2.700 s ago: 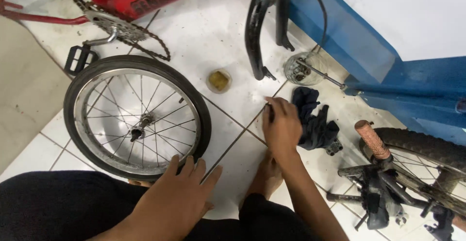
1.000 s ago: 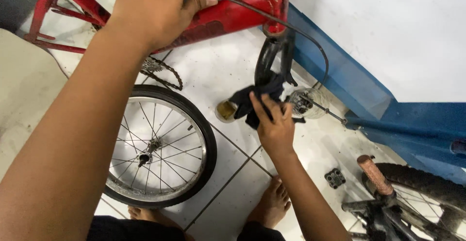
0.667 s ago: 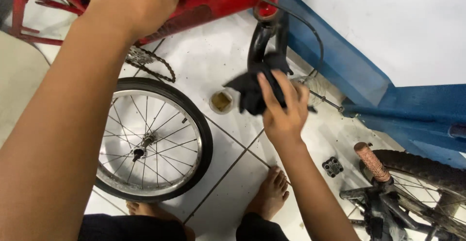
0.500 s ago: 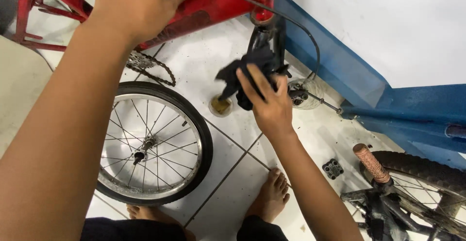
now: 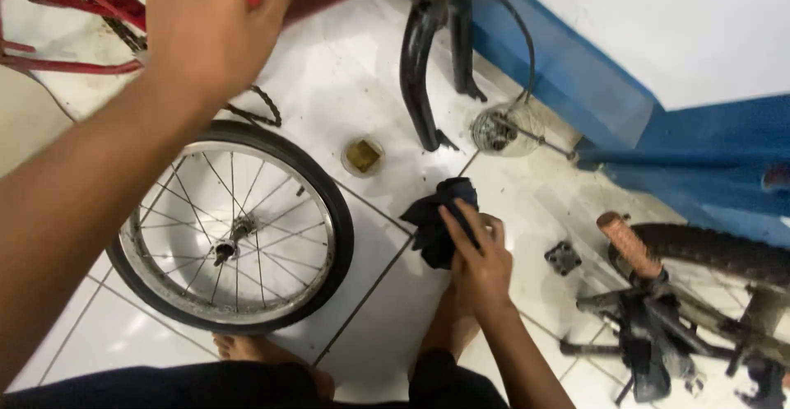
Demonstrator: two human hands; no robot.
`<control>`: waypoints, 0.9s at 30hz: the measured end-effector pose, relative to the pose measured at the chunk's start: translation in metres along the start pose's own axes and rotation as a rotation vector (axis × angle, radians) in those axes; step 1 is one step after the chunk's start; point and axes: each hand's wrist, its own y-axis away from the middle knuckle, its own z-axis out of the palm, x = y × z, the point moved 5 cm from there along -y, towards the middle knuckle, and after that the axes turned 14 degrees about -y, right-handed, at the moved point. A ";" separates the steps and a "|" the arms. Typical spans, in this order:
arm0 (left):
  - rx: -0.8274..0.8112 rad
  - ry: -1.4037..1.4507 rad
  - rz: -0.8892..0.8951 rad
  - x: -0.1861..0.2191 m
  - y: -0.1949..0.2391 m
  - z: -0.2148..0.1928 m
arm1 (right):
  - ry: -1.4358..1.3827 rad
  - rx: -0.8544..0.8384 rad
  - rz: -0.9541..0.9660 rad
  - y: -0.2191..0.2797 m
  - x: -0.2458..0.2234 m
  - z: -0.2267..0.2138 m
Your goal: The person cleans a bicycle wheel and handlebars using a cloth and a small container of liquid. They wipe the wheel rim and spokes, then clean the handlebars and brake levers. Finally, they attach a mudguard to the wheel.
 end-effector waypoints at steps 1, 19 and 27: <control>0.145 0.021 -0.060 0.004 0.015 -0.009 | 0.051 0.016 0.030 0.013 0.002 -0.009; -0.944 0.146 0.351 0.156 0.135 0.027 | 0.506 -0.075 0.587 0.057 0.099 -0.021; -0.978 0.235 0.342 0.182 0.118 0.005 | 0.160 -0.024 0.434 0.028 0.057 -0.041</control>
